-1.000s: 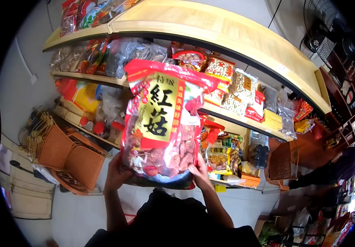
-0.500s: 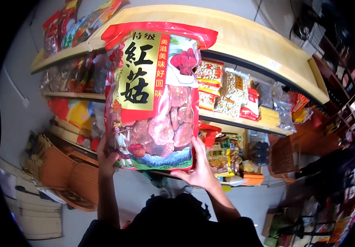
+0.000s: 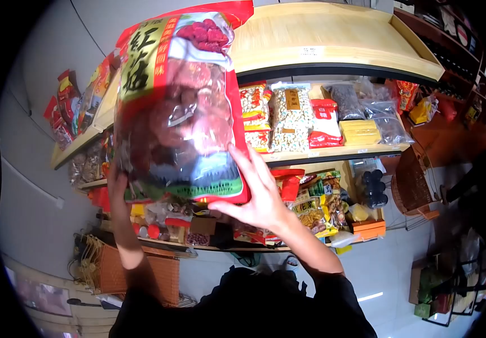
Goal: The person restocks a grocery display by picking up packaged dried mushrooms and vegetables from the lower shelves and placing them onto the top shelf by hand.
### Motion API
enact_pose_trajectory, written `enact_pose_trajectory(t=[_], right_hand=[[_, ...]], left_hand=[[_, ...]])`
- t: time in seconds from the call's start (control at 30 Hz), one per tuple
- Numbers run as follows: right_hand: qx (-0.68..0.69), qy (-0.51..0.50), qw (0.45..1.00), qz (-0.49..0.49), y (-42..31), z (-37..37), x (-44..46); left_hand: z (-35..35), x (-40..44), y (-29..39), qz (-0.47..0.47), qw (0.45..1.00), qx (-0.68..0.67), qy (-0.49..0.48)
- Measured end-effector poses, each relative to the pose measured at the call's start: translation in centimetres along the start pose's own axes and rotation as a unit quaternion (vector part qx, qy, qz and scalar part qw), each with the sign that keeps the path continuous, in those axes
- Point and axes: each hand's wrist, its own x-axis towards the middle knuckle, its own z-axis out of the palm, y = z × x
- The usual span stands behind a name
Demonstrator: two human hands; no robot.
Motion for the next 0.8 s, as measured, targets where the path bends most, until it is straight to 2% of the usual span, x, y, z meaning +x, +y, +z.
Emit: enact_pose_trajectory(t=[0.03,0.07,0.1,0.17,0.23,0.33,0.37,0.43,0.57,0.63,0.8], right_hand=[[0.01,0.004,1.0,0.0,0.5,-0.3,1.1],[0.018,-0.005,1.0,0.022,1.2,-0.6,2.0],[0.022,-0.007,1.0,0.01,1.3,-1.0,3.2],[0.055,-0.021,0.998,0.033,1.2,-1.3,5.1],[0.003,-0.034,0.999,0.034,0.9,-1.3,7.1],[0.017,-0.03,0.999,0.012,0.4,-0.4,10.0],[0.0,-0.027,1.0,-0.007,0.1,0.0,11.1],[0.009,-0.06,0.998,0.024,-0.2,1.3,12.9],[-0.04,-0.045,0.997,-0.041,0.5,6.7,16.1],[-0.044,-0.037,0.997,-0.053,1.1,9.9,17.2],[-0.034,-0.055,0.997,-0.038,2.1,17.1,19.7]], left_hand=[[0.6,1.4,1.1,-0.023,0.999,0.021,0.014],[1.2,2.7,2.7,-0.006,0.998,0.069,-0.005],[1.3,3.6,2.8,-0.013,0.996,0.085,0.034],[0.5,5.6,3.3,-0.013,1.0,0.021,-0.007],[0.8,7.1,5.1,-0.025,0.996,-0.061,-0.066],[0.3,8.1,7.0,-0.027,0.997,-0.048,-0.049],[0.2,8.4,7.2,-0.023,0.999,-0.046,-0.005],[-2.7,10.3,5.3,-0.015,0.999,-0.042,0.003],[-7.8,12.8,1.2,-0.025,0.996,-0.069,0.041],[-10.4,14.7,-1.3,-0.038,0.987,-0.15,0.035],[-15.8,17.4,-3.5,-0.026,0.983,-0.175,0.045]])
